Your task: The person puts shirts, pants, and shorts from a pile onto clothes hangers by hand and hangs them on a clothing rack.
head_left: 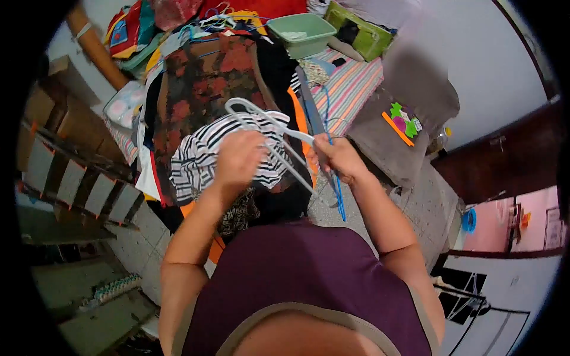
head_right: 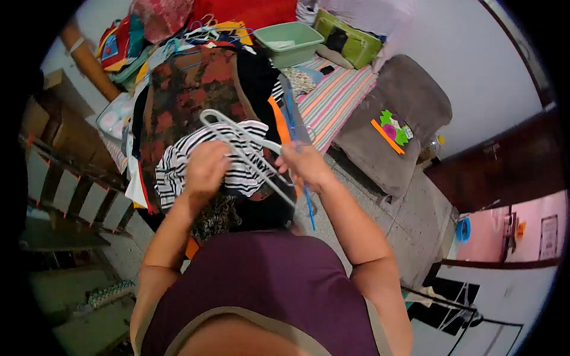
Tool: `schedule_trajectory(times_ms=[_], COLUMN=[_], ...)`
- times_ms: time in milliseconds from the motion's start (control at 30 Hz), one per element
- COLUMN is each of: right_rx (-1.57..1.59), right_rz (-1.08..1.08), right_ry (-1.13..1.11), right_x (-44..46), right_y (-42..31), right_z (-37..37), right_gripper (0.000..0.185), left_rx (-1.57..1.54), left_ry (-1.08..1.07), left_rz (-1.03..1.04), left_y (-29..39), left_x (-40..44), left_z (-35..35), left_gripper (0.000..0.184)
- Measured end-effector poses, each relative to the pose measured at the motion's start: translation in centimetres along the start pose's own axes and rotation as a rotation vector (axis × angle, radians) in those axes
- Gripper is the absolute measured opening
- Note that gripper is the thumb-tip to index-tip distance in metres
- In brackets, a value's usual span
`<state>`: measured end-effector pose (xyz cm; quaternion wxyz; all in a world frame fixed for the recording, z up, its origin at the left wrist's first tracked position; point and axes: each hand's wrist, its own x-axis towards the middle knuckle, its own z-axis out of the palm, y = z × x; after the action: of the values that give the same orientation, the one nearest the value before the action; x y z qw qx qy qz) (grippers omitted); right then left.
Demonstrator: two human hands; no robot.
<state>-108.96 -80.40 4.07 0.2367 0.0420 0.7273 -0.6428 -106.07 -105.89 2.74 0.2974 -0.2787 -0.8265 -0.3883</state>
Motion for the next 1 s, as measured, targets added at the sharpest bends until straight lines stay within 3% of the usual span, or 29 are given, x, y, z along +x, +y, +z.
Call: schedule_trajectory(times_ms=[33, 100, 200, 333, 433, 500, 600, 733, 867, 1000], right_rx=[0.033, 0.014, 0.217, 0.208, 0.224, 0.219, 0.025, 0.013, -0.084, -0.012], right_rz=[-0.029, -0.029, -0.135, -0.046, -0.026, -0.024, -0.058, -0.008, -0.037, -0.015], right_ry=[-0.009, -0.044, -0.123, -0.193, -0.248, -0.238, -0.051, -0.016, -0.031, -0.054], right_x=[-0.6, -1.4, -3.2, -7.2, -10.4, -12.2, -13.8, -17.1, -19.7, -23.5], right_y=[-0.2, 0.4, 1.0, 1.2, 1.6, 1.8, 4.3, 7.0, 10.7, 11.0], right_z=[0.5, 0.3, -0.2, -2.7, -3.8, -4.6, -6.3, -8.0, -6.9, -6.7], right_gripper=[0.022, 0.020, 0.024, 0.033, 0.038, 0.041, 0.042, 0.039, 0.035, 0.035], left_rx=[0.083, -0.066, -0.079, -0.154, -0.305, -0.340, -0.306, -0.304, -0.394, -0.385], left_ry=[-0.067, -0.103, -0.180, -0.278, -0.313, -0.318, -0.269, -0.141, -0.233, -0.182], left_rz=[0.193, 0.067, 0.110, 0.327, 0.327, 0.334, 0.257, 0.266, 0.247, 0.300], left_y=[1.6, 3.2, 5.5, 6.4, 7.8, 8.8, 10.2, 12.3, 16.4, 19.7], left_x=[1.4, 2.3, 3.8, 4.6, 3.3, 2.8, 1.6, 0.7, -0.8, -2.1], left_z=[1.1, 4.6, 7.4, 9.8, 11.3, 12.2, 13.3, 13.5, 14.6, 15.9], left_gripper=[0.024, 0.031, 0.034, 0.036, 0.038, 0.040, 0.044, 0.037, 0.030, 0.018])
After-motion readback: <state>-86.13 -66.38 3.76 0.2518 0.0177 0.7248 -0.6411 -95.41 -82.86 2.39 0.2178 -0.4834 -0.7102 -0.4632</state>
